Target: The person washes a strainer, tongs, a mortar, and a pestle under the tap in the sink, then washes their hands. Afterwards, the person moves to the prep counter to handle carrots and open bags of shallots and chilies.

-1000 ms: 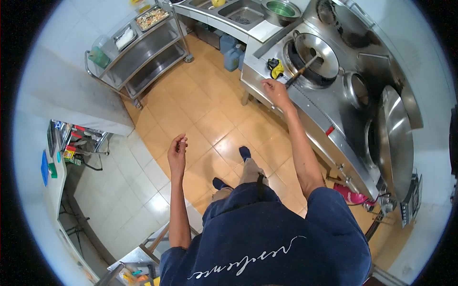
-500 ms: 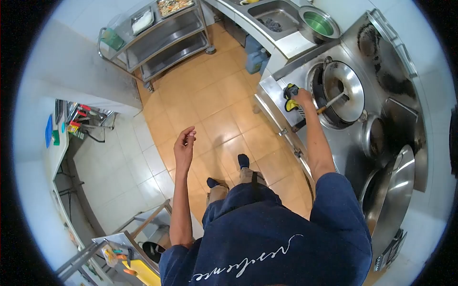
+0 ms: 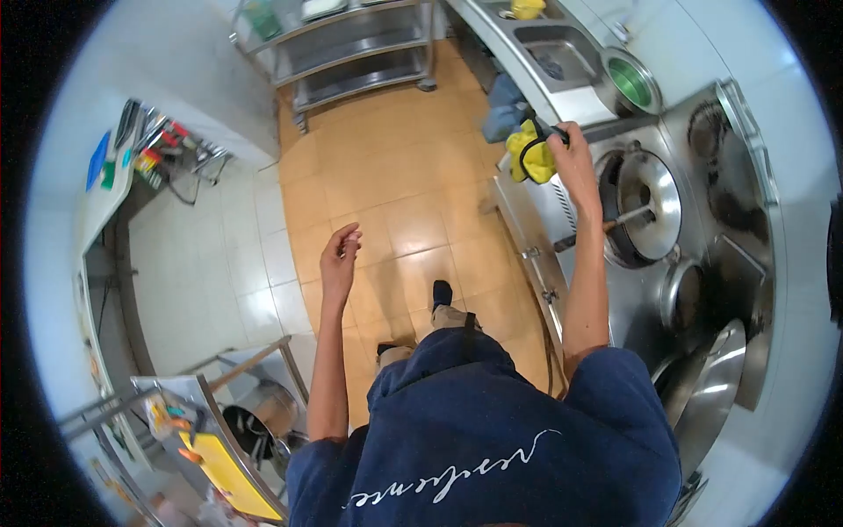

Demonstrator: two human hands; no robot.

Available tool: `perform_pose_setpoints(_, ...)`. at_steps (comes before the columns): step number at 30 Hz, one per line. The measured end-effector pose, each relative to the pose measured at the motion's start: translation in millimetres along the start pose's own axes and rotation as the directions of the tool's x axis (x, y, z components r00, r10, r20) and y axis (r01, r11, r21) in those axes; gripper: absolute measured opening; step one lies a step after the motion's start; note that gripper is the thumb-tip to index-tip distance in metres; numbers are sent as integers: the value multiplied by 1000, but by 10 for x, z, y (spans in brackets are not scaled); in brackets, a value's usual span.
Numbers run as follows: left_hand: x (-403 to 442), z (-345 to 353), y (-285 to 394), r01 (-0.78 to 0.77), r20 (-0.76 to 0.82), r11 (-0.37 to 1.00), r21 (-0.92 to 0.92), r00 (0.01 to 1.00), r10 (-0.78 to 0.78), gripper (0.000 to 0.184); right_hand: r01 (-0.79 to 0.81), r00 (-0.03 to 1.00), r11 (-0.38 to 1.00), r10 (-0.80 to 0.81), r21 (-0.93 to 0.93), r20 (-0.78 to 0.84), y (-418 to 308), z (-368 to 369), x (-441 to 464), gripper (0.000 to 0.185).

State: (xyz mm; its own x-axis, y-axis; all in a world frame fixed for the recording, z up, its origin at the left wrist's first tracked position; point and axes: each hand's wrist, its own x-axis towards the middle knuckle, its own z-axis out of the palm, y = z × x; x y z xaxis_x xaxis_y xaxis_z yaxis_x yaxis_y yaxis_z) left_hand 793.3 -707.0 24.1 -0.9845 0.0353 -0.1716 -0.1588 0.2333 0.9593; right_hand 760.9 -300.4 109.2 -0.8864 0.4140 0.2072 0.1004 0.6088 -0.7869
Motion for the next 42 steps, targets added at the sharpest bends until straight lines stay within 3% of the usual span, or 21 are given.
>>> perform_pose_setpoints(2, -91, -119, 8, 14, -61, 1000, -2, 998, -14, 25, 26, 996, 987, -39, 161, 76, -252, 413, -160, 30)
perform_pose_setpoints(7, -525, -722, -229, -114, -157, 988, -109, 983, 96, 23, 204, 954, 941, -253, 270, 162, -839, 1743, -887, 24)
perform_pose_setpoints(9, -804, -1071, -330, -89, -260, 992, -91, 964, 63, 23, 55, 899, 920, -215, 388, 382, -1211, 2179, -1304, 29)
perform_pose_setpoints(12, -1267, -1643, -596, -82, -394, 993, -83, 918, 43, 23, 24, 796, 923, -249, 384, 551, -1671, 2871, -1929, 35)
perform_pose_setpoints(16, -1963, -2349, -873, -28, -573, 994, -105, 818, -37, 24, -56, 707, 875, -306, 481, 638, -2486, 3476, -2848, 40)
perform_pose_setpoints(20, -2624, -2931, -1125, 33, -724, 990, -139, 678, -124, 24, -231, 486, 849, -322, 475, 813, -3082, 3955, -3597, 39)
perform_pose_setpoints(21, -2766, -3014, -1197, 37, -750, 988, -153, 647, -140, 24, -224, 449, 854, -338, 470, 827, -3142, 4099, -3742, 39)
perform_pose_setpoints(23, -3026, -3214, -1354, 82, -777, 977, -196, 595, -206, 29, -423, 348, 798, -295, 429, 890, -3251, 4466, -4056, 45)
perform_pose_setpoints(24, -3144, -3290, -1378, 84, -797, 974, -210, 562, -220, 29, -417, 311, 806, -307, 420, 899, -3380, 4533, -4223, 45)
perform_pose_setpoints(26, -3367, -3439, -1340, 151, -663, 864, -480, 582, -470, 48, -613, 203, 719, -259, 329, 944, -3759, 4546, -4584, 51)
perform_pose_setpoints(27, -3450, -3498, -1311, 146, -678, 861, -487, 558, -479, 48, -646, 112, 723, -227, 244, 968, -3939, 4505, -4720, 51)
perform_pose_setpoints(29, -3530, -3607, -1255, -49, -563, 672, -739, 593, -576, 62, -665, 30, 718, -250, 206, 968, -4108, 4603, -5033, 52)
perform_pose_setpoints(30, -3562, -3714, -1279, -71, -587, 675, -734, 567, -578, 62, -685, -25, 706, -267, 178, 963, -4218, 4666, -5175, 53)
perform_pose_setpoints(32, -3655, -3868, -1349, -334, -599, 532, -778, 650, -468, 68, -671, -139, 730, -295, 129, 945, -4331, 4793, -5451, 53)
perform_pose_setpoints(33, -3649, -3941, -1249, -390, -694, 581, -714, 502, -516, 54, -634, -152, 759, -310, 147, 939, -4395, 4871, -5595, 52)
perform_pose_setpoints(34, -3714, -4075, -1328, -408, -706, 580, -705, 476, -524, 54, -593, -167, 787, -325, 169, 931, -4433, 4967, -5717, 51)
perform_pose_setpoints(36, -3925, -4359, -1552, -108, -888, 895, -433, 219, -404, 41, -520, -282, 842, -327, 143, 902, -4434, 5205, -6001, 49)
perform_pose_setpoints(37, -3929, -4448, -1481, -188, -927, 907, -376, 83, -367, 32, -424, -350, 889, -335, 170, 875, -4469, 5277, -6094, 52)
perform_pose_setpoints(38, -3963, -4538, -1493, -195, -929, 908, -371, 65, -365, 32, -328, -415, 921, -340, 210, 844, -4523, 5356, -6181, 56)
perform_pose_setpoints(40, -4080, -4716, -1551, 94, -991, 988, -120, -73, -113, 32, -277, -437, 944, -290, 179, 852, -4614, 5370, -6426, 65)
perform_pose_setpoints(42, -4167, -4901, -1602, 178, -993, 977, -115, -57, -107, 31, -229, -369, 912, -405, 341, 837, -4664, 5358, -6723, 69)
